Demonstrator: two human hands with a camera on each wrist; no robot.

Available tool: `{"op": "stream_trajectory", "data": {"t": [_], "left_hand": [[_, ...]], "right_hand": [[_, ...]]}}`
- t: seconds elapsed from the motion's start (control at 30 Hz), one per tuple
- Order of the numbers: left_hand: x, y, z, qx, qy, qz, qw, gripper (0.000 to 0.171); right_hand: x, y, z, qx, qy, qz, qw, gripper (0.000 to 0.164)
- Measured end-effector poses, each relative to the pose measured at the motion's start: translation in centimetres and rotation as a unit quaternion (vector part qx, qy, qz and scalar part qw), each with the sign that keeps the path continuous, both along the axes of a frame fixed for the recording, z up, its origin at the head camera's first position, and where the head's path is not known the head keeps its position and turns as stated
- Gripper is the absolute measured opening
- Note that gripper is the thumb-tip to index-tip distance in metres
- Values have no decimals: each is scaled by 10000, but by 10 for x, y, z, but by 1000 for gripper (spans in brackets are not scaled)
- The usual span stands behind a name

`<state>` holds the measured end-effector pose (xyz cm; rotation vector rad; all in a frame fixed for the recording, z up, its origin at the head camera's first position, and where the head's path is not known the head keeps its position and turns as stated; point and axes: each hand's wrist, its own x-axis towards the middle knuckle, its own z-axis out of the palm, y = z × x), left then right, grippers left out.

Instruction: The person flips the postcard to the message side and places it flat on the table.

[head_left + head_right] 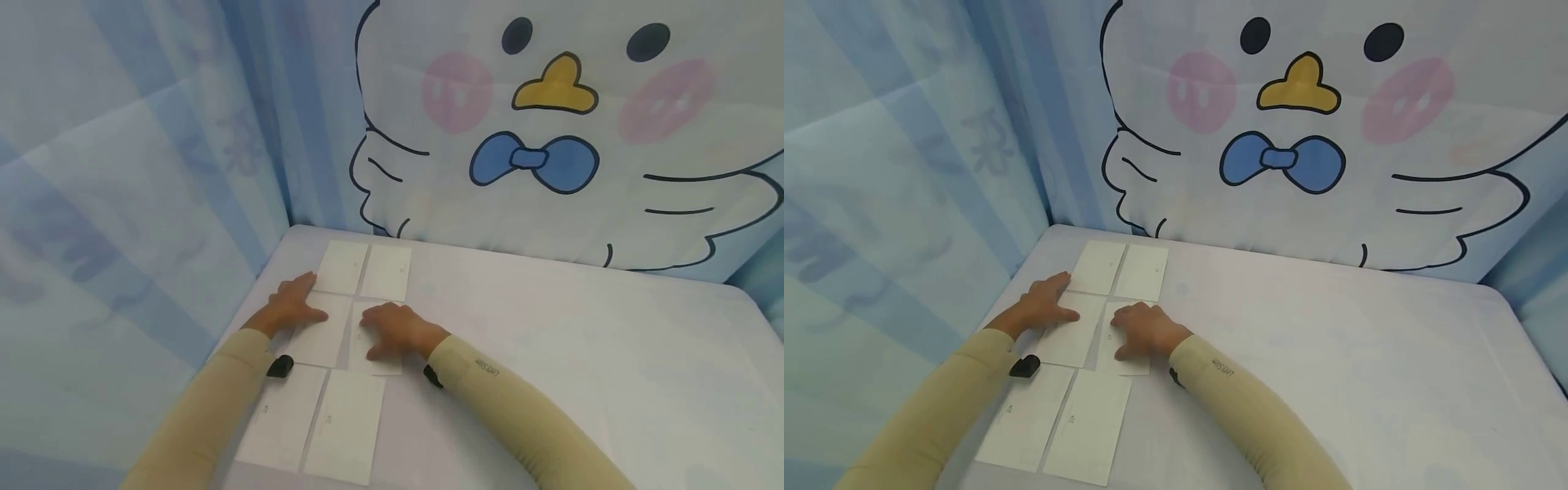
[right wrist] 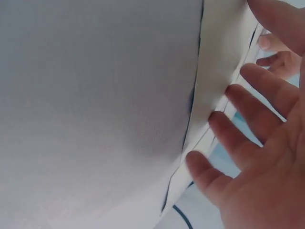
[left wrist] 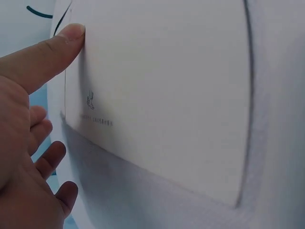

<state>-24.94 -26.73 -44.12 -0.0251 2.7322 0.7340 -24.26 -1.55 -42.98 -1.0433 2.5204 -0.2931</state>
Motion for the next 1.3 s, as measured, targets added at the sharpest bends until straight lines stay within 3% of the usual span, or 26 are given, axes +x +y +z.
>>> {"op": "stream_trajectory", "data": {"t": [0.27, 0.8, 0.93, 1.1, 1.3], "left_hand": [[1, -4, -6, 84, 73, 135, 9998, 93], [3, -1, -3, -134, 136, 51, 9998, 93], [4, -1, -1, -100, 131, 16, 9999, 93], [6, -1, 4, -46, 237, -120, 9996, 91], [18, 6, 15, 16, 459, -299, 9985, 85]], "right_hand": [[10, 1, -4, 293, 72, -171, 9994, 62], [22, 1, -4, 242, 290, -393, 9985, 63], [21, 3, -8, 35, 327, -466, 9984, 62], [21, 14, -8, -611, 212, -742, 9951, 60], [26, 32, -1, -1024, 65, -944, 9902, 60]]}}
